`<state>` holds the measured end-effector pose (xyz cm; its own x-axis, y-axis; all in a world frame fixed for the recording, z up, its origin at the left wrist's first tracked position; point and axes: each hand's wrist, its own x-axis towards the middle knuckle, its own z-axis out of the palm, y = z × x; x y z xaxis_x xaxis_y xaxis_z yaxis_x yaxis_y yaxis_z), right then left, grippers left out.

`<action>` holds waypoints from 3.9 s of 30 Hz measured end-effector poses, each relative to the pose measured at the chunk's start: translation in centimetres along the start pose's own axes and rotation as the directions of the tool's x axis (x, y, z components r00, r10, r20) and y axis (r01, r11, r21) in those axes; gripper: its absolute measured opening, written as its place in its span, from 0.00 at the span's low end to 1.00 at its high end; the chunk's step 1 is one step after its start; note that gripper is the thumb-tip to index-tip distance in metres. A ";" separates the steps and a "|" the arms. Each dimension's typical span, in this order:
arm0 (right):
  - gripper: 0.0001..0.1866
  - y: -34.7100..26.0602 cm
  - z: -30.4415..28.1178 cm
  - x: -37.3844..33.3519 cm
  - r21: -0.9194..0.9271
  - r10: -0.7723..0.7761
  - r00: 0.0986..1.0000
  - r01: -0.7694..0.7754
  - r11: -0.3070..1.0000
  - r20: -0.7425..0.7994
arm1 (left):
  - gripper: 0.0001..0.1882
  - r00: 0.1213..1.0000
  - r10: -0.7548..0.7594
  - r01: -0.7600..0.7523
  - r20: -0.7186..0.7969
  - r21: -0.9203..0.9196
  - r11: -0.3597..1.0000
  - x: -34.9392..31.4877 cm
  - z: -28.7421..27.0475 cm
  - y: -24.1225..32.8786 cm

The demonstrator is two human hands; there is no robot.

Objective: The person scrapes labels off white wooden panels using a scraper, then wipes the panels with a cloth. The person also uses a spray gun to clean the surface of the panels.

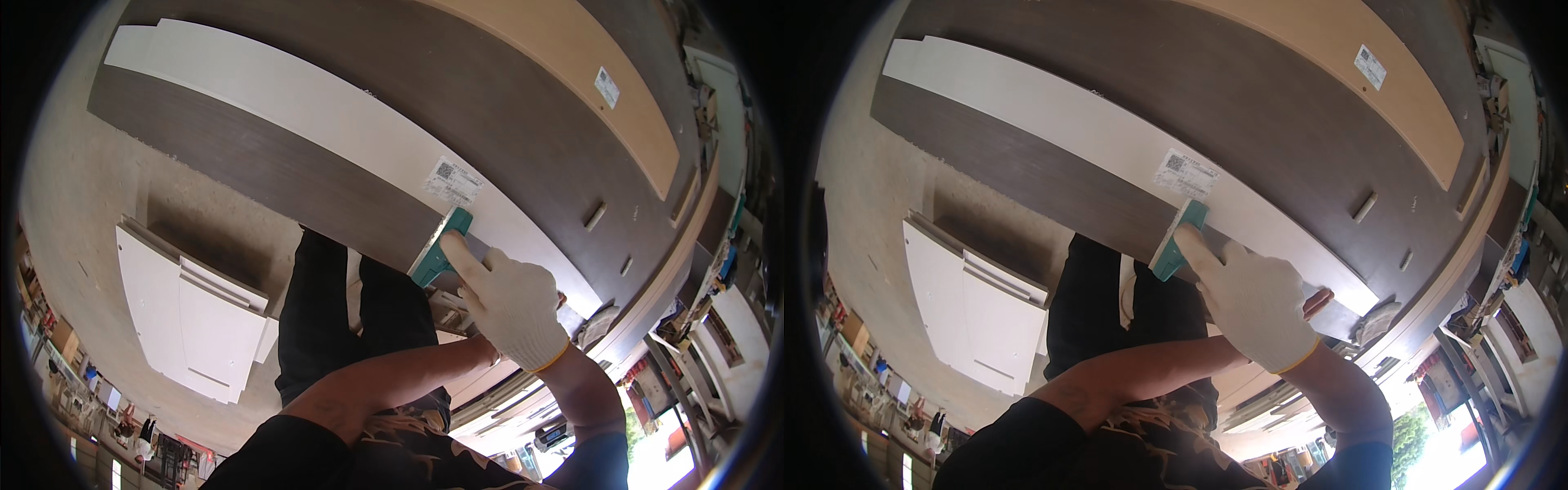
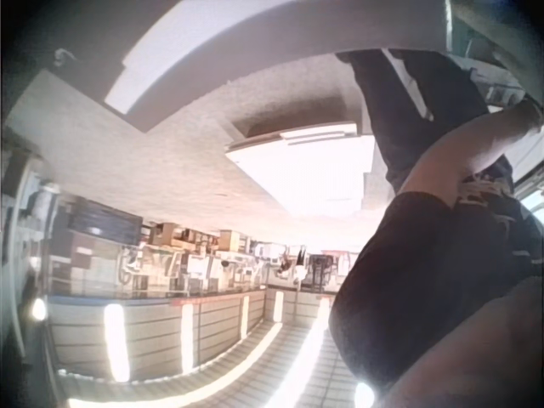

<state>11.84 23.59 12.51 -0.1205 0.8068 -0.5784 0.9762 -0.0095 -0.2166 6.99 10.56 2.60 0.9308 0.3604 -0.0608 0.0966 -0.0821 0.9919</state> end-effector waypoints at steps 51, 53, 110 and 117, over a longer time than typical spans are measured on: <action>0.32 -5.2 -6.3 9.4 -0.054 -0.012 0.990 0.005 0.999 -0.137 | 0.11 0.938 -0.071 -0.013 -0.340 -0.240 0.971 -0.9 -9.7 -3.5; 0.32 -6.4 -7.1 10.8 -0.067 0.001 0.992 -0.010 0.998 -0.129 | 0.11 0.942 -0.082 0.006 -0.327 -0.226 0.974 -1.0 -10.1 -3.5; 0.27 -16.2 -18.3 30.4 -0.151 -0.288 0.929 0.258 0.954 -0.234 | 0.26 0.879 0.065 0.316 -0.473 0.678 0.664 -1.1 -32.8 -3.7; 0.29 -14.5 -20.8 32.3 -0.233 -0.412 0.905 0.380 0.895 -0.107 | 0.20 0.779 0.225 0.323 -0.585 0.683 0.655 -2.6 -38.0 -5.8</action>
<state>-2.48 62.05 13.33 -0.4916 0.7974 -0.3501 0.8703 0.4354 -0.2304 -9.43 45.38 1.22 0.5409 0.8058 0.2411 0.6049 -0.5718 0.5542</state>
